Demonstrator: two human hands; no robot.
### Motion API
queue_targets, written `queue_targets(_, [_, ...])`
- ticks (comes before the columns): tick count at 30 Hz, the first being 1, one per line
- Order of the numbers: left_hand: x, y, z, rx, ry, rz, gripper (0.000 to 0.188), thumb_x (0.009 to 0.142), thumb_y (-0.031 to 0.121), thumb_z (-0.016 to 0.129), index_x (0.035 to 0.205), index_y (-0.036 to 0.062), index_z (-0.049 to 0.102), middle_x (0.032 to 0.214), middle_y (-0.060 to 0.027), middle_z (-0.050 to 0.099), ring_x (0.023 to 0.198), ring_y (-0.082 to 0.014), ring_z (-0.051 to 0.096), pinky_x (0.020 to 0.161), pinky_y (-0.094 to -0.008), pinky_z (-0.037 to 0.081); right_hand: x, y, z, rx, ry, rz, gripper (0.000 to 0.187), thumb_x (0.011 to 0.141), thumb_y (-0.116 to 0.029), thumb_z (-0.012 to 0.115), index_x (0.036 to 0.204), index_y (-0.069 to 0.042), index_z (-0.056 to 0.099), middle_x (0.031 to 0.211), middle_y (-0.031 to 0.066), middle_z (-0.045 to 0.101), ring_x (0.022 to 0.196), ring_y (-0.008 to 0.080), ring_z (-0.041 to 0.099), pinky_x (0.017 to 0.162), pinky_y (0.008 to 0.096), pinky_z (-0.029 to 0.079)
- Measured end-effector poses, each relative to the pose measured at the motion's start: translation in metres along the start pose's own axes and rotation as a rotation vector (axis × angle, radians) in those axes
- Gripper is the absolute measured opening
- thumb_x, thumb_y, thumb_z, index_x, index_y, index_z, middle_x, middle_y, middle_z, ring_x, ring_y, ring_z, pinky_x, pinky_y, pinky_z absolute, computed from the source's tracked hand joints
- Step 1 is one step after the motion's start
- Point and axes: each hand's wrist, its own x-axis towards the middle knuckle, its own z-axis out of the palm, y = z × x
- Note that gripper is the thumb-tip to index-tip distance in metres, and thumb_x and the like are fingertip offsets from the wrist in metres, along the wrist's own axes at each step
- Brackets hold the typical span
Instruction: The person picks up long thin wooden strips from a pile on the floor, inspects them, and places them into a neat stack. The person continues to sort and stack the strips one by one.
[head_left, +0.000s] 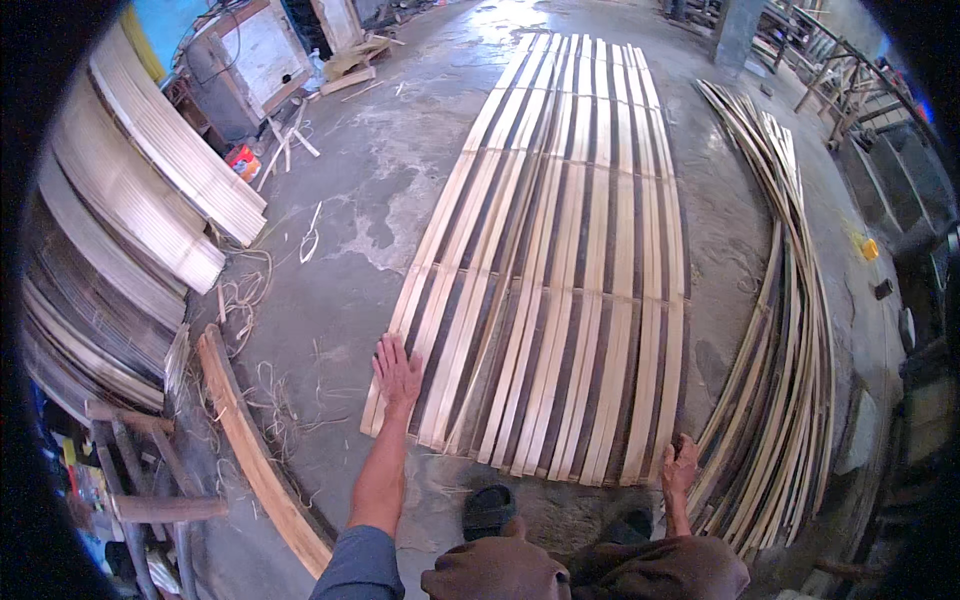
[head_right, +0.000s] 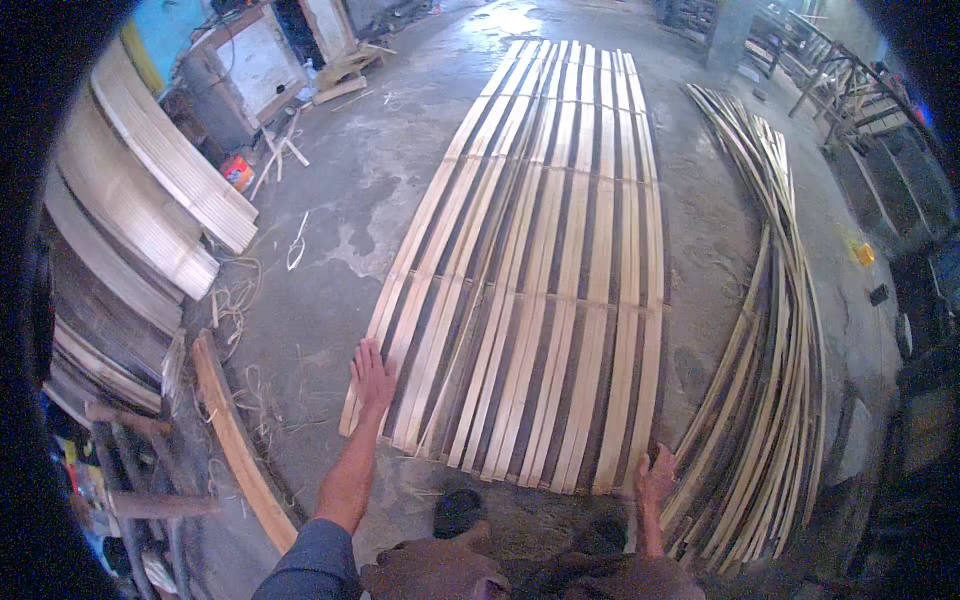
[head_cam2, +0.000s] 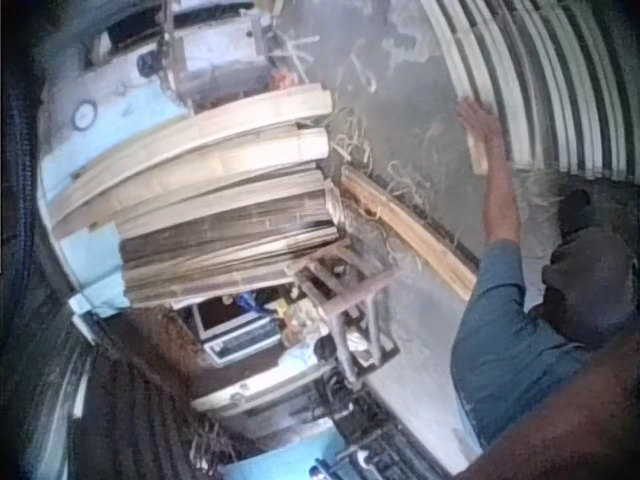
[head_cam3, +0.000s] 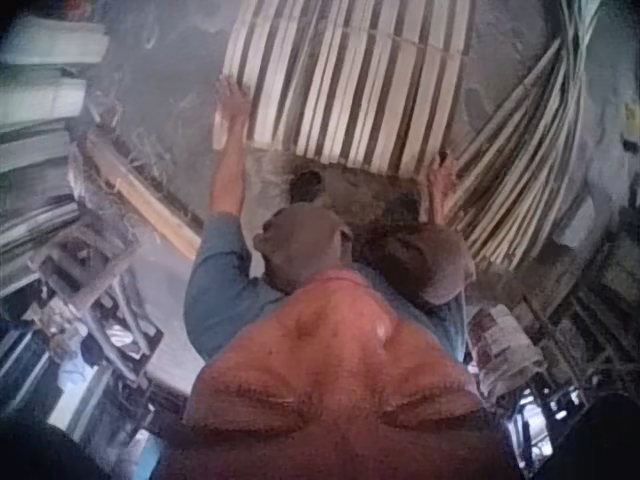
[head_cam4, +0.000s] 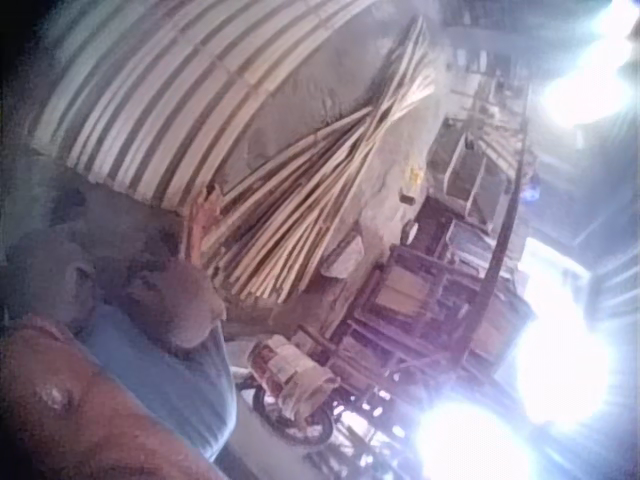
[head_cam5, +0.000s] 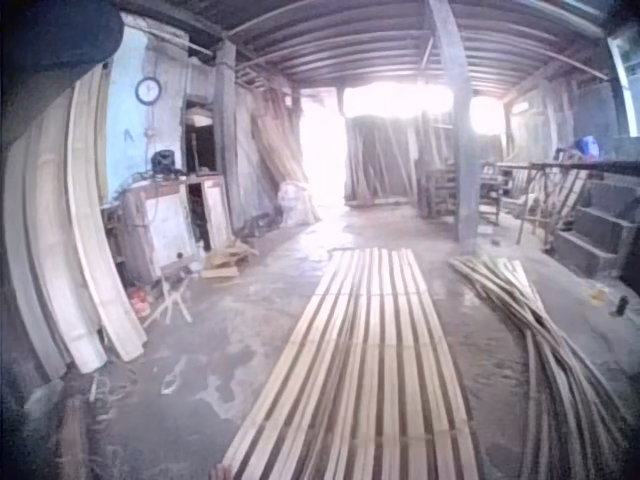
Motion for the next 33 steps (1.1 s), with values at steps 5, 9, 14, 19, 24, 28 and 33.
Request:
queue_targets(5, [-0.001,-0.022,0.018,0.055,0.011,0.007,0.065,0.098,0.043,0.040,0.149,0.0062,0.026,0.156,-0.0174,0.022,0.145,-0.0353,0.018,0.116,-0.0521,0.013,0.002,0.006,0.007,0.002,0.029,-0.054,0.040,0.087,-0.019,0.059,0.124,-0.004,0.053,0.116,0.0204,0.056,0.107,0.0384,0.055,0.092,0.0454,0.045])
queue_targets(9, [-0.001,-0.017,0.013,0.018,0.006,0.014,0.066,0.098,0.043,0.040,0.150,0.0064,0.023,0.157,-0.0167,0.019,0.145,-0.0356,0.017,0.116,-0.0523,0.013,0.003,-0.006,0.000,0.015,0.010,-0.005,0.040,0.087,-0.019,0.060,0.123,-0.003,0.053,0.114,0.0202,0.056,0.104,0.0388,0.056,0.089,0.0457,0.046])
queue_targets(14, [0.005,-0.011,0.011,0.048,-0.050,0.009,0.066,0.098,0.041,0.040,0.151,0.0075,0.021,0.158,-0.0161,0.018,0.145,-0.0345,0.016,0.116,-0.0525,0.014,0.001,-0.016,-0.009,0.095,0.010,0.043,0.040,0.087,-0.020,0.061,0.122,-0.003,0.053,0.113,0.0206,0.056,0.103,0.0394,0.056,0.087,0.0467,0.046])
queue_targets(19, [0.003,-0.006,0.011,0.053,-0.043,0.026,0.067,0.098,0.041,0.041,0.151,0.0064,0.020,0.157,-0.0166,0.018,0.145,-0.0349,0.016,0.116,-0.0528,0.014,-0.001,-0.003,-0.004,0.058,0.046,0.022,0.039,0.087,-0.020,0.060,0.121,-0.003,0.053,0.113,0.0211,0.056,0.104,0.0393,0.056,0.087,0.0473,0.046])
queue_targets(24, [0.000,-0.014,0.009,0.043,-0.044,0.016,0.067,0.097,0.038,0.043,0.151,0.0055,0.020,0.157,-0.0181,0.018,0.145,-0.0363,0.016,0.116,-0.0527,0.013,0.004,-0.022,-0.007,0.053,0.021,0.047,0.039,0.086,-0.019,0.061,0.120,-0.003,0.054,0.113,0.0210,0.056,0.105,0.0391,0.055,0.088,0.0475,0.045])
queue_targets(28, [-0.002,-0.025,0.019,-0.059,0.056,0.027,0.063,0.095,0.034,0.048,0.148,0.0040,0.029,0.155,-0.0200,0.022,0.144,-0.0381,0.018,0.116,-0.0524,0.012,0.004,-0.002,0.012,0.033,0.068,-0.033,0.038,0.085,-0.019,0.060,0.119,-0.004,0.055,0.112,0.0206,0.057,0.107,0.0396,0.055,0.090,0.0473,0.045])
queue_targets(33, [0.003,-0.011,0.007,0.023,-0.013,0.010,0.067,0.098,0.044,0.039,0.149,0.0040,0.026,0.156,-0.0179,0.021,0.145,-0.0348,0.018,0.118,-0.0497,0.012,-0.001,0.016,0.015,0.034,0.002,-0.052,0.044,0.092,-0.033,0.053,0.123,-0.001,0.052,0.118,0.0212,0.056,0.110,0.0401,0.053,0.096,0.0479,0.042])
